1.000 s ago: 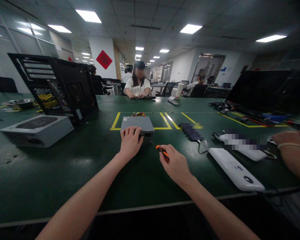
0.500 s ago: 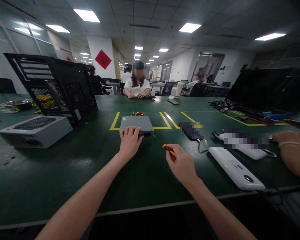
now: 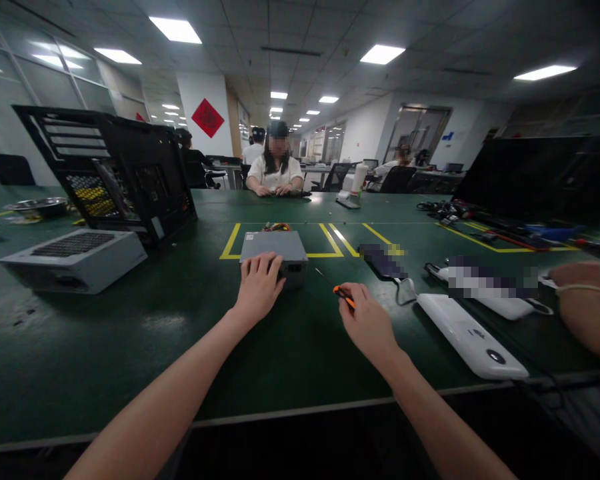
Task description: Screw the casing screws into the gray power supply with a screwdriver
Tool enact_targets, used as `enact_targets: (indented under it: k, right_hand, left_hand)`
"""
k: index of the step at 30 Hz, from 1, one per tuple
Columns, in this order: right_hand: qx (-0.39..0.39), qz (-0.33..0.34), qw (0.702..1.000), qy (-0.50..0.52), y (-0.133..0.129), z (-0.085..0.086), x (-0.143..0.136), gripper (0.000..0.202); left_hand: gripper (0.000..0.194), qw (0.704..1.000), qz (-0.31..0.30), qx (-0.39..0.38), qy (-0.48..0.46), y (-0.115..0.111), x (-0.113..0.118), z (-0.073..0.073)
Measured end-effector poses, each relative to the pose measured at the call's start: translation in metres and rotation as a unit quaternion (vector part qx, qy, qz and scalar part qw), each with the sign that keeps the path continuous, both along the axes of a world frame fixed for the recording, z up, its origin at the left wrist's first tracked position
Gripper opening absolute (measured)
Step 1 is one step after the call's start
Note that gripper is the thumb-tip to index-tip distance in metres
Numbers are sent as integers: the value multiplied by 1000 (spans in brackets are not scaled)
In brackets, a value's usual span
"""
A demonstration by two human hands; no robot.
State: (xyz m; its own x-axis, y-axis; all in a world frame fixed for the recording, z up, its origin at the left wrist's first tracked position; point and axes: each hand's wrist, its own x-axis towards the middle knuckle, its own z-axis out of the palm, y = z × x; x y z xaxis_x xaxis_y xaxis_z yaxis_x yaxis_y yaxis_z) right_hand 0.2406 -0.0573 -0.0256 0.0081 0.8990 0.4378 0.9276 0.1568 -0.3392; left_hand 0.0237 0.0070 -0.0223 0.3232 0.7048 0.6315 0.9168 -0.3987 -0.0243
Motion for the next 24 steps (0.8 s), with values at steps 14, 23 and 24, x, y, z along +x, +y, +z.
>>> enact_targets:
  k: [14,23,24]
  right_hand:
    - [-53,90,993,54,49,-3,-2,30]
    - [-183,234,834,465,65,-1,-71,53]
    - [-194,234,825,477,65,-2,-76,53]
  left_hand:
    - [49,997,-30,-14,75,-58,-18,10]
    - [56,997,-37,25,-57,-131,-34,-13]
    - [57,995,-36,21,-91,-141,-34,-17]
